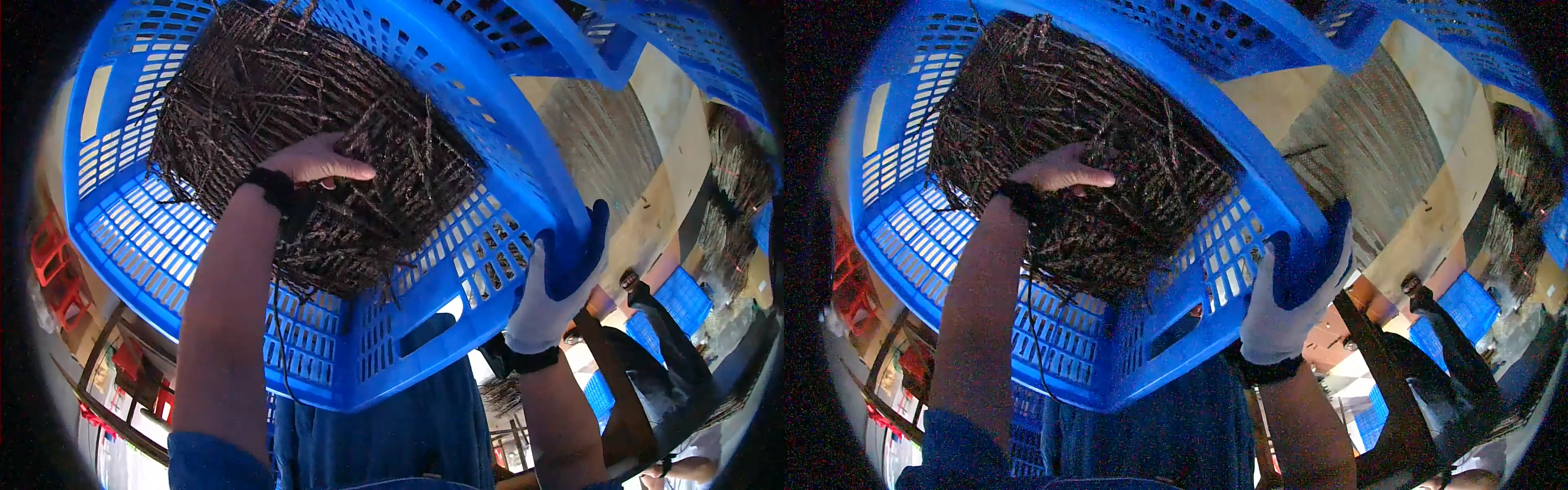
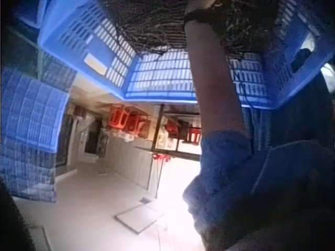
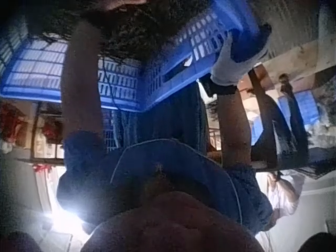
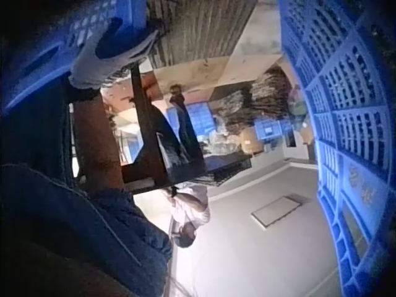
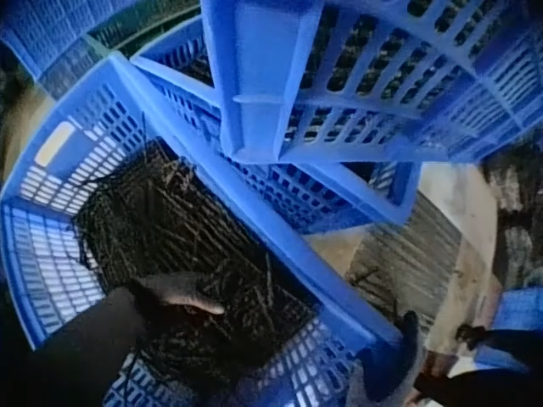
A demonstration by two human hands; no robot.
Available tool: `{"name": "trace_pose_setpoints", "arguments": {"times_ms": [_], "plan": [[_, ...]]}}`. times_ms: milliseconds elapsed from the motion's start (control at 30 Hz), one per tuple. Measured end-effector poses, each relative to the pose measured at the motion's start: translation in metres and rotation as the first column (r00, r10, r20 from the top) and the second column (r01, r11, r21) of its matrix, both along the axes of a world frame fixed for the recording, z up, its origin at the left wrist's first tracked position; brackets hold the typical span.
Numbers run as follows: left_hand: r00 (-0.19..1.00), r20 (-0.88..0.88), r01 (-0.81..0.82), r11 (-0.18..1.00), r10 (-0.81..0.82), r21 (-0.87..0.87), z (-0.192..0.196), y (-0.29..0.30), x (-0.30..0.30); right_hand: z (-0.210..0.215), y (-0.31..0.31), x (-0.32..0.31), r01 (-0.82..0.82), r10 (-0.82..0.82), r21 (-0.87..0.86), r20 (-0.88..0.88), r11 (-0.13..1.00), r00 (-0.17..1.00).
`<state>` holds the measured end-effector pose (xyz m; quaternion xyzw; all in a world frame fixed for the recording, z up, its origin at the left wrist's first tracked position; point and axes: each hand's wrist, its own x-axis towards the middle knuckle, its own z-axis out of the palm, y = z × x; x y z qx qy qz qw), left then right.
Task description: The person is assembling small wicker or twig-based rectangular panels onto a wire frame.
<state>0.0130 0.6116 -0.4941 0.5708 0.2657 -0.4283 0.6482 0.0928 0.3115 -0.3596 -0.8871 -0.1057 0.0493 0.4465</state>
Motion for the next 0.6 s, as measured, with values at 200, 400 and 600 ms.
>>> {"name": "trace_pose_setpoints", "arguments": {"times_ms": [200, 400, 600], "plan": [[0.962, 0.149, 0.161, 0.913, -0.231, 0.376, 0.004, -0.022, 0.015, -0.002, 0.001, 0.001, 0.017, -0.016, 0.028, -0.004, 0.999, 1.000], [0.897, 0.125, 0.313, 0.811, -0.423, 0.495, 0.021, -0.033, -0.004, 0.002, 0.001, -0.002, -0.020, 0.020, 0.060, 0.006, 0.998, 1.000], [0.992, 0.110, 0.046, 0.993, -0.058, 0.111, 0.018, -0.042, 0.009, 0.001, -0.002, -0.001, 0.030, -0.030, -0.020, 0.001, 0.999, 1.000]]}}
